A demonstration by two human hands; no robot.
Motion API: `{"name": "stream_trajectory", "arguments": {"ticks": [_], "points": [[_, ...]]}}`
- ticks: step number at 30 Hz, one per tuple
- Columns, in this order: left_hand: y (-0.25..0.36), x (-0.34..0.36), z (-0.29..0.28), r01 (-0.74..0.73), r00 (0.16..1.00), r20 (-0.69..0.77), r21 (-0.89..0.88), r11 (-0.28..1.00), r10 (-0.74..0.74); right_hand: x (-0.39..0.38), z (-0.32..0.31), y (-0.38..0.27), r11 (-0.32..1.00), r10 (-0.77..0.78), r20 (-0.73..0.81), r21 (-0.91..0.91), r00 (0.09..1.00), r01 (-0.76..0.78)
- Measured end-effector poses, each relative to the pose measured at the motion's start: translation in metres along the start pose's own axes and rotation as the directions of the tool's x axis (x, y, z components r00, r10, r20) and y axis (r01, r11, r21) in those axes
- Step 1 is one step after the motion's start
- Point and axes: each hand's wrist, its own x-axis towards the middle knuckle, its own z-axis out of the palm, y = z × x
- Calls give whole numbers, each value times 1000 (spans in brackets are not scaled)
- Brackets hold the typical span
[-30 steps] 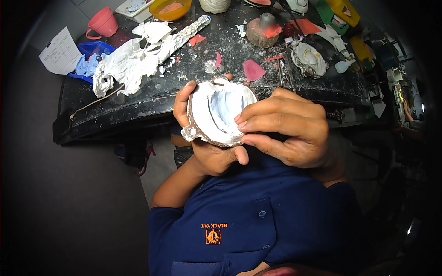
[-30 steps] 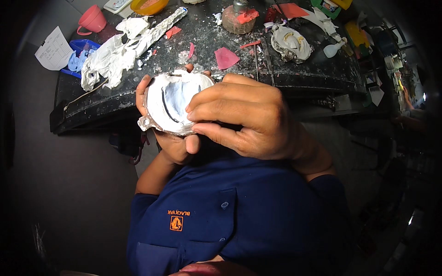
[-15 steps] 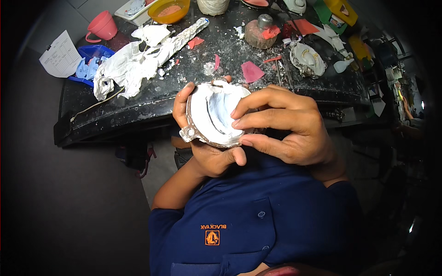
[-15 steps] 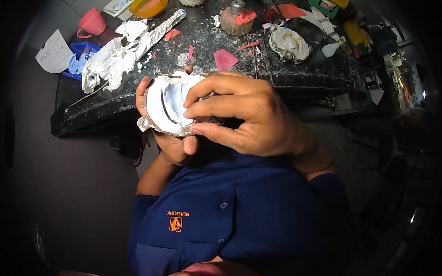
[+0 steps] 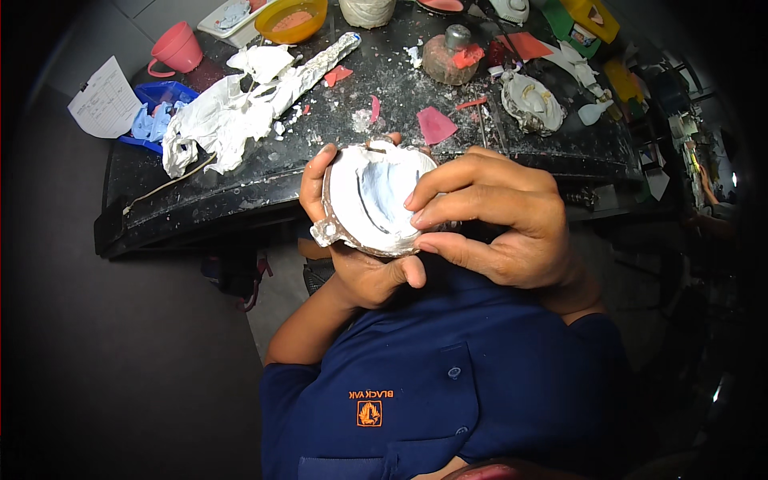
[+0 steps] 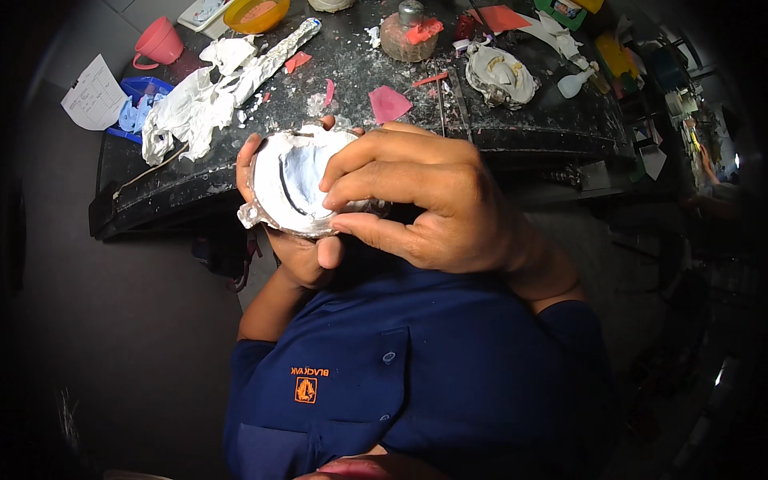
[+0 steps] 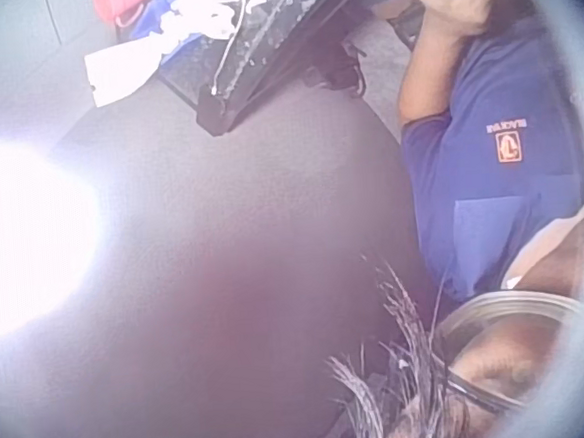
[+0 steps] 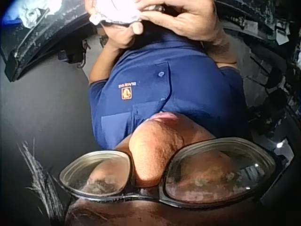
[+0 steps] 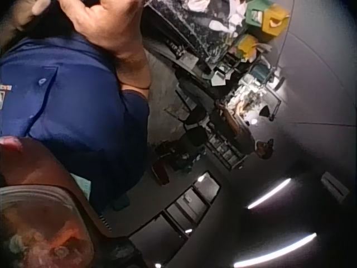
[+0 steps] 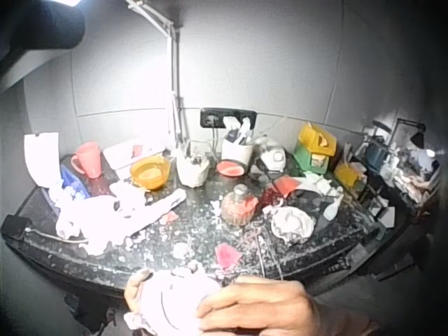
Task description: Applying and smoothing plaster or dental material onto a dental model or prosthesis base.
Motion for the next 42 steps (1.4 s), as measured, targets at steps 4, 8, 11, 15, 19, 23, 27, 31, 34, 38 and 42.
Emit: {"name": "stream_trajectory", "arguments": {"ticks": [4,8,11,15,19,23,27,31,34,38,42], "points": [[3,0,3,83,996,-39,-78,993,-86,-1,-2,-1,996,-39,7,-81,999,40],[5,2,4,73,996,-42,-81,994,-76,-1,-2,-1,987,-93,30,-132,995,96],[8,4,3,126,991,-25,-106,986,-130,-2,-1,-1,983,-109,35,-145,993,113],[12,4,4,197,980,12,-167,966,-198,-2,1,1,987,-115,25,-110,993,117],[15,5,6,273,961,18,-233,933,-277,-1,6,4,989,-138,-29,-59,990,136],[18,8,7,297,953,20,-249,922,-302,-3,7,2,989,-129,-41,-73,991,126],[17,8,7,288,956,23,-247,925,-292,-3,8,1,989,-124,-50,-90,991,119],[12,3,4,288,956,17,-241,927,-293,-4,8,3,992,-107,-53,-73,993,103],[10,-1,4,289,953,-102,11,957,-286,-8,6,6,987,-140,-56,-83,989,135],[9,-1,11,317,946,-43,-101,943,-323,-14,3,10,974,-225,-53,-33,973,223],[7,-1,18,238,971,13,-63,969,-238,-19,3,9,973,-227,-78,27,971,230]]}}
